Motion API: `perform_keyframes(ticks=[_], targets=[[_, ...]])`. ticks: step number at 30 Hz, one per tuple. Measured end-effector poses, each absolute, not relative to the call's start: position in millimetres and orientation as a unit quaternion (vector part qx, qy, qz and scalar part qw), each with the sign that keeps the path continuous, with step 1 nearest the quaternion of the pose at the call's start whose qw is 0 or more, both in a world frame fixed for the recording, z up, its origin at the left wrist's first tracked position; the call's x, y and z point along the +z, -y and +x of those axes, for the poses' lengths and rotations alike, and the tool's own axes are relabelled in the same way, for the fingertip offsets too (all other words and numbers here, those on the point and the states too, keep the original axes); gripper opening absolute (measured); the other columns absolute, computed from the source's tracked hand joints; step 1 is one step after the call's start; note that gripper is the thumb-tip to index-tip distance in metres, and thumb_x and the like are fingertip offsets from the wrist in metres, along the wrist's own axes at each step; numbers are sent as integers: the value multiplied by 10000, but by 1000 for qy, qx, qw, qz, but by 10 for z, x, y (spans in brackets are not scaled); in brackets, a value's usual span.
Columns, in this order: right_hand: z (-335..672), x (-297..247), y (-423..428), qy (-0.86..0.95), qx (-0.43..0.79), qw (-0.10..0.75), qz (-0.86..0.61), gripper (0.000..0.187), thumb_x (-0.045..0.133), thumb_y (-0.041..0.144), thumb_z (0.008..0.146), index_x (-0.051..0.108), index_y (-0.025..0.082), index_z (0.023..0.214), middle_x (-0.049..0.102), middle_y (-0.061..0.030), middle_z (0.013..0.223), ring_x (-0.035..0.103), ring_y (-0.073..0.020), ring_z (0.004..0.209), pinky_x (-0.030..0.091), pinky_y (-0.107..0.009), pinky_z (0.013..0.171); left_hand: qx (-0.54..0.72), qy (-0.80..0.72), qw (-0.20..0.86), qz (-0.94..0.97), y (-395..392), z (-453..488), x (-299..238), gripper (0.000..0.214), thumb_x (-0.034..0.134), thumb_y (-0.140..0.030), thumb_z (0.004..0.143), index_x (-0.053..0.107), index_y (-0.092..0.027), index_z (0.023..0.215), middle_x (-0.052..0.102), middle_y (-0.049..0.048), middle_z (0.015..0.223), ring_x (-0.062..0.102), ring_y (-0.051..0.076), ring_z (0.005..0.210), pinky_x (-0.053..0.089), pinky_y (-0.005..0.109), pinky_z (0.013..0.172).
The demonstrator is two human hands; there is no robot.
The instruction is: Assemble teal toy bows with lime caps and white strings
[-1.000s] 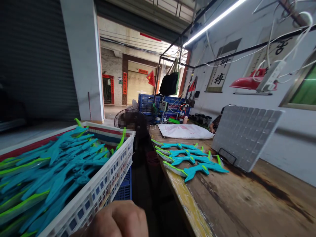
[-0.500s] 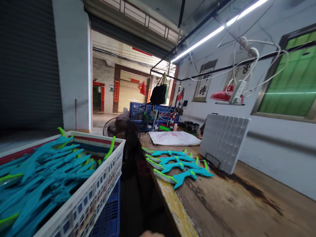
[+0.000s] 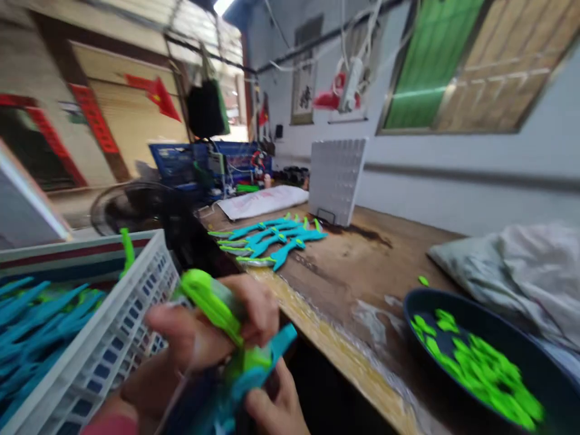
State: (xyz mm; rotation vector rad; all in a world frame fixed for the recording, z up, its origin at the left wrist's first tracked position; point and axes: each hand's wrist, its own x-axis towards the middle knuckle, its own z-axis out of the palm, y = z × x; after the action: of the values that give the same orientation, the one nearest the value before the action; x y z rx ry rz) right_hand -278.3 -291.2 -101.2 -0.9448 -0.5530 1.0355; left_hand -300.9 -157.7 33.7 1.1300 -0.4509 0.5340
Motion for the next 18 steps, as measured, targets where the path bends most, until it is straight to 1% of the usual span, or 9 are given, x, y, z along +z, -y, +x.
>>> perform_keyframes(ticks=[2,3,7,9,11,13,15,16,18], targets=[[-2805,-983,2757,232,512,753,-343,660,833,590,737,650,236,1263,682,-93,1069,663,-236,916,533,-398,858,240,226,768,549,1417,-3019,441,889,313,-954,805,647,-137,916,421,18,642,420,122,580,356,256,540],[-2793,-959,2682,232,519,762,-310,648,846,557,744,652,215,1259,678,-96,1070,654,-212,912,522,-364,860,224,237,762,560,1347,-3026,489,872,305,-941,824,636,-138,898,428,15,651,431,120,593,372,261,560],[-2708,-872,2529,247,537,766,-252,629,851,469,782,633,212,1313,657,-79,1117,616,-174,991,481,-295,908,249,258,737,573,1218,-3071,586,656,453,-763,935,479,-136,743,388,-17,658,406,77,566,378,226,566],[-2686,-860,2528,259,538,760,-257,633,852,459,784,626,223,1326,647,-72,1146,599,-180,1050,471,-290,937,281,229,742,564,1235,-3058,575,642,496,-726,937,397,-141,691,343,-24,626,384,78,526,363,220,532],[-2690,-865,2539,271,533,758,-261,627,844,452,798,618,231,1339,646,-70,1153,599,-184,1054,474,-292,934,298,197,765,535,1267,-2986,533,613,498,-669,965,377,-143,672,316,-23,597,371,84,490,348,216,493],[-2703,-879,2537,269,529,764,-253,600,830,440,818,620,233,1341,653,-73,1145,616,-183,1013,484,-306,926,276,191,805,489,1273,-2860,456,540,463,-583,1012,437,-143,700,323,-24,584,368,85,452,330,199,445],[-2683,-904,2511,247,521,778,-249,576,824,441,823,634,227,1323,660,-77,1140,627,-179,975,494,-313,921,252,164,820,486,1206,-2717,337,502,450,-539,1031,549,-132,754,410,-5,616,452,96,494,389,200,470],[-2641,-924,2489,226,510,788,-258,571,830,438,817,642,216,1308,664,-78,1134,631,-175,965,497,-305,919,253,134,816,502,1132,-2655,263,487,488,-547,1016,610,-125,805,490,17,665,522,109,558,447,213,527],[-2459,-985,2428,143,482,812,-298,584,873,434,763,669,165,1240,680,-84,1078,636,-159,893,513,-272,845,273,39,789,548,889,-2581,86,473,621,-583,937,691,-115,949,642,82,858,644,165,780,539,274,721]])
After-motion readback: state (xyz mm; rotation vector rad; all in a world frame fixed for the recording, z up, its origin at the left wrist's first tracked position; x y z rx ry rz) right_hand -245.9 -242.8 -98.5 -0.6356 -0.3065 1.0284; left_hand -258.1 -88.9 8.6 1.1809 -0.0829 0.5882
